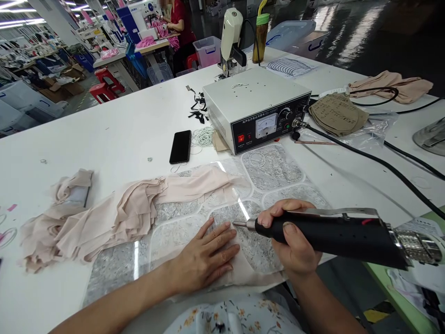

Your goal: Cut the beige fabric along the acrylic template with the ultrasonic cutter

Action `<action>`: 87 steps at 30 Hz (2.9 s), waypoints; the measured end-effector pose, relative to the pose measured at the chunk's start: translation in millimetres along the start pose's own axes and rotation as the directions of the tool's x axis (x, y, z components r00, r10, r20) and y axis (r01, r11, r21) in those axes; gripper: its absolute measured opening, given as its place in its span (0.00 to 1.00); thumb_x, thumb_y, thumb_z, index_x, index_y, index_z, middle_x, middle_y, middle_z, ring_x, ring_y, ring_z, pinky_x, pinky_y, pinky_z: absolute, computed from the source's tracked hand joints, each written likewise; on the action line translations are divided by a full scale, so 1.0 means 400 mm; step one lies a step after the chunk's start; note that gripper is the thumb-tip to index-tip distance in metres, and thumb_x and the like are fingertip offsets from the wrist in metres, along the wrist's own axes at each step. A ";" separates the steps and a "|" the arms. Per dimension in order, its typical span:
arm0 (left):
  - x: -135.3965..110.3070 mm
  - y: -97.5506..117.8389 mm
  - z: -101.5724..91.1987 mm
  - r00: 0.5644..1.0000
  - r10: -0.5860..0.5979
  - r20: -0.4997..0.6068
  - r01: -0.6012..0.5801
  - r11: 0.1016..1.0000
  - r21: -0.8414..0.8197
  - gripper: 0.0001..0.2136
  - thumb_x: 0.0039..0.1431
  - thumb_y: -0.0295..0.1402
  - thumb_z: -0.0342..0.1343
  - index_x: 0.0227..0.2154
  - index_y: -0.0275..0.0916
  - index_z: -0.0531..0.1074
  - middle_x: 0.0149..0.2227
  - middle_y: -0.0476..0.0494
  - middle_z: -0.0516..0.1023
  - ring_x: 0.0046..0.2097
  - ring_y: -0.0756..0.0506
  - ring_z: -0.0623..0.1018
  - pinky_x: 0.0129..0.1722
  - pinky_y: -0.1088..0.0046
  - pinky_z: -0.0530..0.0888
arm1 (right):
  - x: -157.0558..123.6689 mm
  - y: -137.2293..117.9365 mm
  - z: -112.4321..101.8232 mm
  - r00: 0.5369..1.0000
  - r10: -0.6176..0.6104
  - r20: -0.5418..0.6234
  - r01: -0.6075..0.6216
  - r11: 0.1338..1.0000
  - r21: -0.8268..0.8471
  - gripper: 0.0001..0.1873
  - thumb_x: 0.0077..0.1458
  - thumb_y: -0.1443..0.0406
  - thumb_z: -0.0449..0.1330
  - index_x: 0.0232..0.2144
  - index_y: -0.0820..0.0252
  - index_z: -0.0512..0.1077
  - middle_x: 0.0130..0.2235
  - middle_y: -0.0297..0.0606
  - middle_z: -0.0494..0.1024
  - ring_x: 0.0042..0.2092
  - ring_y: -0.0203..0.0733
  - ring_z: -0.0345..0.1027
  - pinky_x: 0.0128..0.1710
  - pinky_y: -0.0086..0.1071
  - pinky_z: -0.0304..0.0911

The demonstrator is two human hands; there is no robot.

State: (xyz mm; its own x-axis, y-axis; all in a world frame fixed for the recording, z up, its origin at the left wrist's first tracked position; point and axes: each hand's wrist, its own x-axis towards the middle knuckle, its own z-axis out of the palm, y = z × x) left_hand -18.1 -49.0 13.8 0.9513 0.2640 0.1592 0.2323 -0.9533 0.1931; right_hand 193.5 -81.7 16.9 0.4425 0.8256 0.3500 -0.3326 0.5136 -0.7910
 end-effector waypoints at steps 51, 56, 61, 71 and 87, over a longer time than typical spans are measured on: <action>-0.002 -0.004 -0.004 1.000 -0.026 0.012 0.026 0.996 -0.081 0.18 0.68 0.36 0.47 0.56 0.36 0.66 0.61 0.33 0.62 0.65 0.37 0.59 0.63 0.50 0.57 | -0.004 -0.029 -0.020 0.999 0.025 0.029 -0.027 0.997 0.070 0.06 0.52 0.64 0.58 0.35 0.54 0.70 0.29 0.33 0.67 0.23 0.35 0.65 0.24 0.37 0.68; -0.002 -0.004 -0.002 1.000 -0.029 0.011 0.029 0.996 -0.083 0.18 0.68 0.37 0.48 0.56 0.36 0.66 0.61 0.33 0.63 0.65 0.37 0.60 0.64 0.50 0.56 | -0.006 -0.026 -0.017 0.999 0.034 0.008 -0.034 0.998 0.051 0.06 0.51 0.64 0.58 0.34 0.53 0.69 0.29 0.32 0.67 0.23 0.35 0.64 0.24 0.38 0.68; 0.000 -0.004 -0.004 1.000 -0.021 0.000 0.021 0.996 -0.084 0.18 0.68 0.37 0.47 0.56 0.36 0.66 0.61 0.32 0.63 0.65 0.36 0.60 0.63 0.50 0.57 | -0.007 -0.026 -0.016 0.999 0.024 0.026 -0.025 0.998 0.053 0.05 0.52 0.65 0.58 0.34 0.55 0.69 0.29 0.32 0.68 0.24 0.34 0.66 0.26 0.36 0.69; -0.002 -0.003 0.000 1.000 -0.031 -0.004 0.030 0.995 -0.090 0.17 0.68 0.37 0.47 0.56 0.37 0.67 0.61 0.33 0.63 0.65 0.37 0.60 0.64 0.51 0.57 | 0.001 -0.035 -0.014 0.999 0.012 0.033 -0.013 1.000 0.026 0.04 0.52 0.64 0.59 0.33 0.54 0.69 0.28 0.31 0.67 0.23 0.34 0.65 0.24 0.36 0.68; -0.002 -0.003 0.007 1.000 -0.026 -0.004 0.025 0.998 -0.064 0.17 0.68 0.38 0.47 0.56 0.39 0.66 0.61 0.34 0.63 0.64 0.36 0.60 0.63 0.49 0.57 | -0.025 -0.059 -0.042 0.996 0.081 0.024 -0.083 0.993 0.083 0.06 0.51 0.65 0.58 0.35 0.56 0.70 0.29 0.33 0.67 0.24 0.35 0.66 0.24 0.36 0.68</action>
State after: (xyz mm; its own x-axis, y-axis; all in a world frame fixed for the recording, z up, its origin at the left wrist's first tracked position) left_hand -18.7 -48.4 10.6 0.9442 0.2890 0.1578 0.2430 -0.9350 0.2585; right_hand 211.0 -105.9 23.8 0.3944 0.8698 0.2966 -0.4363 0.4613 -0.7726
